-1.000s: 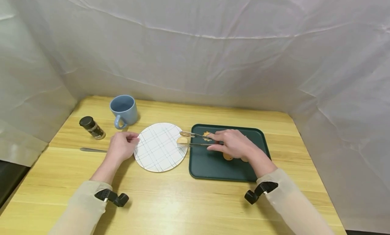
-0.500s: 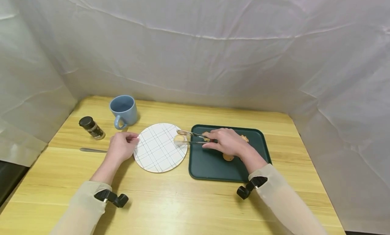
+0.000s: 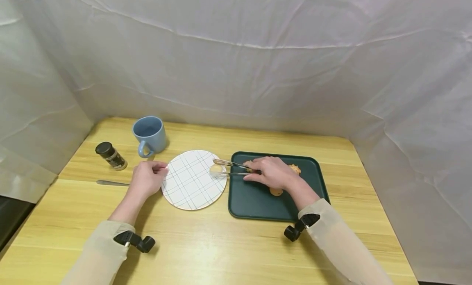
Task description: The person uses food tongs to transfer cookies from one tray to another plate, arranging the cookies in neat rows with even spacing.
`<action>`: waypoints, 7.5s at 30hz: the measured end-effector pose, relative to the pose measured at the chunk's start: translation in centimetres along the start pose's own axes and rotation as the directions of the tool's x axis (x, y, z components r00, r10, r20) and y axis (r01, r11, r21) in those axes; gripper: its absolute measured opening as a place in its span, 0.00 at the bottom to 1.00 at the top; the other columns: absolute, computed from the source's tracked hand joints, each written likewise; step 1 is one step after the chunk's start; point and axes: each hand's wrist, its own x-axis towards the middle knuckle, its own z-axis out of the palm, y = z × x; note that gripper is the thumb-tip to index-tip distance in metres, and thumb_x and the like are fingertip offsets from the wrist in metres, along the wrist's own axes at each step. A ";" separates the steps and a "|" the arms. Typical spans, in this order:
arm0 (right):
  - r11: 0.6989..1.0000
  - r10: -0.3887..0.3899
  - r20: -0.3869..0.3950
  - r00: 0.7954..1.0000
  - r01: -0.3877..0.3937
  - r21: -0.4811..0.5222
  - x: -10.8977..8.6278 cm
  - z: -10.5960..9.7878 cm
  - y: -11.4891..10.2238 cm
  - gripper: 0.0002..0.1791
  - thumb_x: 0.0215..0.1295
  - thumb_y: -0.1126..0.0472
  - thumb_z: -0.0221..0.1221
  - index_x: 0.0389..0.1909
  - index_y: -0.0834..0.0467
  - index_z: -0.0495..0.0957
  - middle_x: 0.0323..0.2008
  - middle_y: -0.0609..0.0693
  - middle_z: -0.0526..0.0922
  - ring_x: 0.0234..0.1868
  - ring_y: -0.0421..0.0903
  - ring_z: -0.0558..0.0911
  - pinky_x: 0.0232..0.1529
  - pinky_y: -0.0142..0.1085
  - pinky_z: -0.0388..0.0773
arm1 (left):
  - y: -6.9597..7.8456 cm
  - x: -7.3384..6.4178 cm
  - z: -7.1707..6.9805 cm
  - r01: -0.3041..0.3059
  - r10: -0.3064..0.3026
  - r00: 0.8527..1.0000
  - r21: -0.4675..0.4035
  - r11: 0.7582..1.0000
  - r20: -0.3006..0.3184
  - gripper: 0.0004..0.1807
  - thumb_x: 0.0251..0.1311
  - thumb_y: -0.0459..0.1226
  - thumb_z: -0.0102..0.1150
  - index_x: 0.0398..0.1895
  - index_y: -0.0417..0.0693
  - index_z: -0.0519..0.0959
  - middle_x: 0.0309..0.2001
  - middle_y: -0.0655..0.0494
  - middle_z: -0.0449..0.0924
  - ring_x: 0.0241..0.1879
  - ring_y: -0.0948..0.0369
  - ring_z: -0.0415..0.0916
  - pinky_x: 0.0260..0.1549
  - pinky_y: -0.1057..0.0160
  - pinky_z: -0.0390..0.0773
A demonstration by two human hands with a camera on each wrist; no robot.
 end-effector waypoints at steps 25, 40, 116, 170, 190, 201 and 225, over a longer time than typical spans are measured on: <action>1.000 0.008 0.007 1.000 -0.008 -0.028 0.4 0.2 -0.6 0.33 0.75 0.34 0.59 0.72 0.49 0.78 0.61 0.46 0.85 0.46 0.42 0.84 0.45 0.42 0.80 | 0.1 0.0 -0.1 0.019 -0.019 1.000 -0.004 1.000 0.012 0.14 0.73 0.34 0.59 0.54 0.35 0.86 0.45 0.43 0.88 0.45 0.48 0.83 0.47 0.50 0.78; 1.000 0.005 -0.010 1.000 -0.005 -0.022 -1.1 -1.2 -0.5 0.34 0.75 0.38 0.61 0.73 0.53 0.76 0.45 0.46 0.86 0.34 0.38 0.80 0.39 0.42 0.79 | 0.1 0.2 -0.3 -0.002 0.002 1.000 0.010 1.000 -0.002 0.12 0.71 0.35 0.62 0.50 0.37 0.88 0.42 0.44 0.89 0.43 0.48 0.84 0.45 0.51 0.77; 0.979 0.199 -0.136 0.971 -0.204 -0.026 -18.5 -1.6 5.6 0.30 0.70 0.37 0.66 0.64 0.52 0.84 0.29 0.32 0.77 0.21 0.30 0.67 0.30 0.34 0.71 | 0.1 0.6 0.4 -0.036 0.036 0.999 0.007 0.999 0.008 0.14 0.73 0.37 0.63 0.53 0.36 0.87 0.45 0.43 0.89 0.45 0.48 0.83 0.46 0.52 0.77; 0.983 0.182 -0.125 0.975 -0.184 0.000 -17.9 -3.0 5.0 0.30 0.71 0.39 0.66 0.66 0.52 0.84 0.42 0.44 0.87 0.28 0.36 0.79 0.34 0.38 0.78 | 0.2 0.5 0.5 -0.051 0.051 0.999 -0.005 0.999 -0.011 0.13 0.73 0.36 0.63 0.51 0.35 0.88 0.42 0.42 0.89 0.43 0.47 0.84 0.43 0.53 0.77; 0.996 0.083 -0.093 0.992 -0.084 -0.006 -14.1 -4.6 2.9 0.30 0.72 0.44 0.67 0.68 0.55 0.81 0.35 0.33 0.79 0.22 0.29 0.69 0.26 0.33 0.69 | 0.1 0.5 0.6 -0.049 0.049 0.999 0.003 0.999 -0.013 0.13 0.73 0.36 0.63 0.52 0.36 0.88 0.42 0.43 0.89 0.44 0.48 0.83 0.44 0.52 0.76; 0.999 0.033 -0.095 0.995 -0.035 -0.020 -11.0 -5.0 1.5 0.30 0.72 0.40 0.65 0.69 0.50 0.81 0.46 0.41 0.87 0.35 0.39 0.84 0.38 0.43 0.82 | 0.0 0.4 0.6 -0.045 0.045 0.999 0.004 0.999 -0.016 0.13 0.72 0.37 0.63 0.51 0.36 0.88 0.41 0.44 0.89 0.44 0.48 0.83 0.44 0.53 0.76; 0.998 -0.057 -0.064 0.996 0.056 -0.019 -3.9 -3.8 -1.1 0.31 0.74 0.40 0.64 0.71 0.51 0.79 0.51 0.48 0.87 0.23 0.32 0.73 0.33 0.38 0.76 | -0.1 0.5 0.6 -0.053 0.053 0.998 -0.006 0.999 -0.015 0.13 0.73 0.36 0.63 0.52 0.36 0.88 0.43 0.43 0.89 0.45 0.47 0.84 0.47 0.50 0.77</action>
